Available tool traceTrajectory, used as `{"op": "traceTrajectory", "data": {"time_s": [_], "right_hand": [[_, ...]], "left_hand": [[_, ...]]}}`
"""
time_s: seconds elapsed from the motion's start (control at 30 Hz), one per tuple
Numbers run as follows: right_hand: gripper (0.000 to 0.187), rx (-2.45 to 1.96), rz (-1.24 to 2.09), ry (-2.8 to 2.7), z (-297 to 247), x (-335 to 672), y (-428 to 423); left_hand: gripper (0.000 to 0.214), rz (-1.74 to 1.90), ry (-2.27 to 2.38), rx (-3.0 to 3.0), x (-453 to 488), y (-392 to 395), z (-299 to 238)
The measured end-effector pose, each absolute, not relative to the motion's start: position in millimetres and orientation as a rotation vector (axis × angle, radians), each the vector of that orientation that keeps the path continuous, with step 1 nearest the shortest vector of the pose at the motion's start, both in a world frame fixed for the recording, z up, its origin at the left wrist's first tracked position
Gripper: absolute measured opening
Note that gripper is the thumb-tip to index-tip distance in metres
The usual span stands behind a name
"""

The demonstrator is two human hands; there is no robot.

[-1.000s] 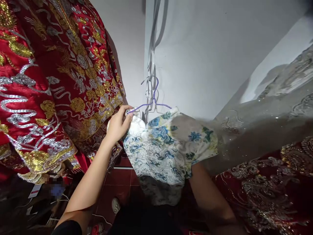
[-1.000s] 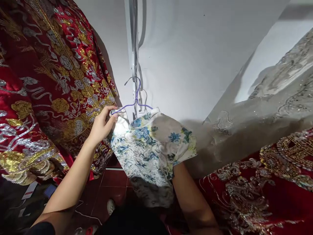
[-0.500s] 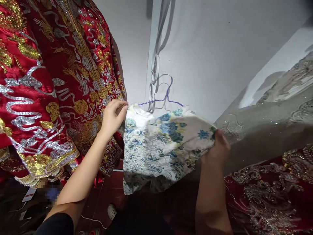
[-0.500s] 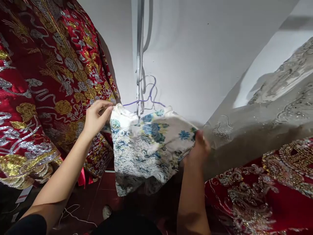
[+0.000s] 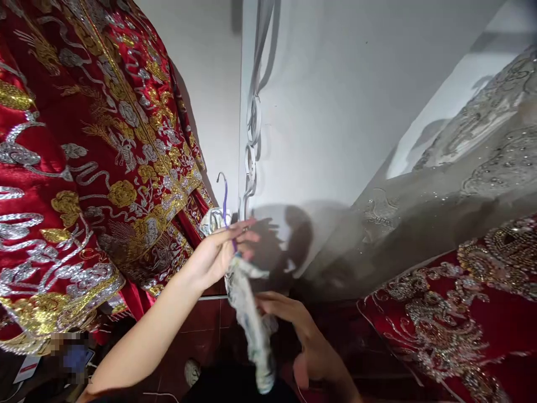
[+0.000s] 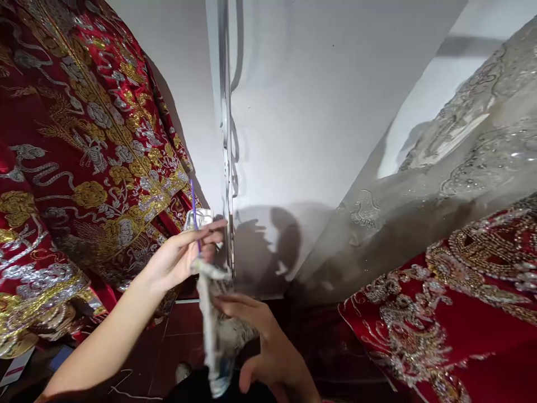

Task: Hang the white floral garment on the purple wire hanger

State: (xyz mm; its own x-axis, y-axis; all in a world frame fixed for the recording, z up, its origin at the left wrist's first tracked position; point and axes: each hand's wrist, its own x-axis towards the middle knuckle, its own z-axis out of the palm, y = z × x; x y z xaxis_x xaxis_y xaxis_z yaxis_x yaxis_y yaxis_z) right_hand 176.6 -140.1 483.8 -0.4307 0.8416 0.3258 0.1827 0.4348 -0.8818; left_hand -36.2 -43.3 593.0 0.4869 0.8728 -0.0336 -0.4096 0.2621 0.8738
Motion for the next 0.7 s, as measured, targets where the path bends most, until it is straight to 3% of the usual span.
{"op": "traceTrajectory", "data": {"time_s": [0.13, 0.3, 0.4, 0.53, 0.7], "right_hand": [[0.055, -0.995, 1.003, -1.697, 484.9, 185.5, -103.8], [0.063, -1.248, 0.561, -1.683, 481.6, 192.4, -50.6], [0.031, -1.21, 0.59, -1.754, 484.2, 197.4, -37.6], [0.046, -1.103, 0.768, -1.585, 498.2, 205.9, -29.4], [0.039, -1.047, 1.185, -1.344, 549.1, 210.7, -5.0]], "left_hand": [[0.041, 0.682, 0.703, 1.015, -78.1, -68.8, 584.4], [0.033, 0.412, 0.912, 1.521, -105.7, -103.3, 593.8], [0.032, 0.552, 1.085, 1.862, -114.2, -103.8, 603.7], [0.022, 0.969, 1.443, 2.125, -122.0, -81.6, 608.0], [0.018, 1.385, 1.641, 2.312, -109.9, -46.0, 607.6]]}}
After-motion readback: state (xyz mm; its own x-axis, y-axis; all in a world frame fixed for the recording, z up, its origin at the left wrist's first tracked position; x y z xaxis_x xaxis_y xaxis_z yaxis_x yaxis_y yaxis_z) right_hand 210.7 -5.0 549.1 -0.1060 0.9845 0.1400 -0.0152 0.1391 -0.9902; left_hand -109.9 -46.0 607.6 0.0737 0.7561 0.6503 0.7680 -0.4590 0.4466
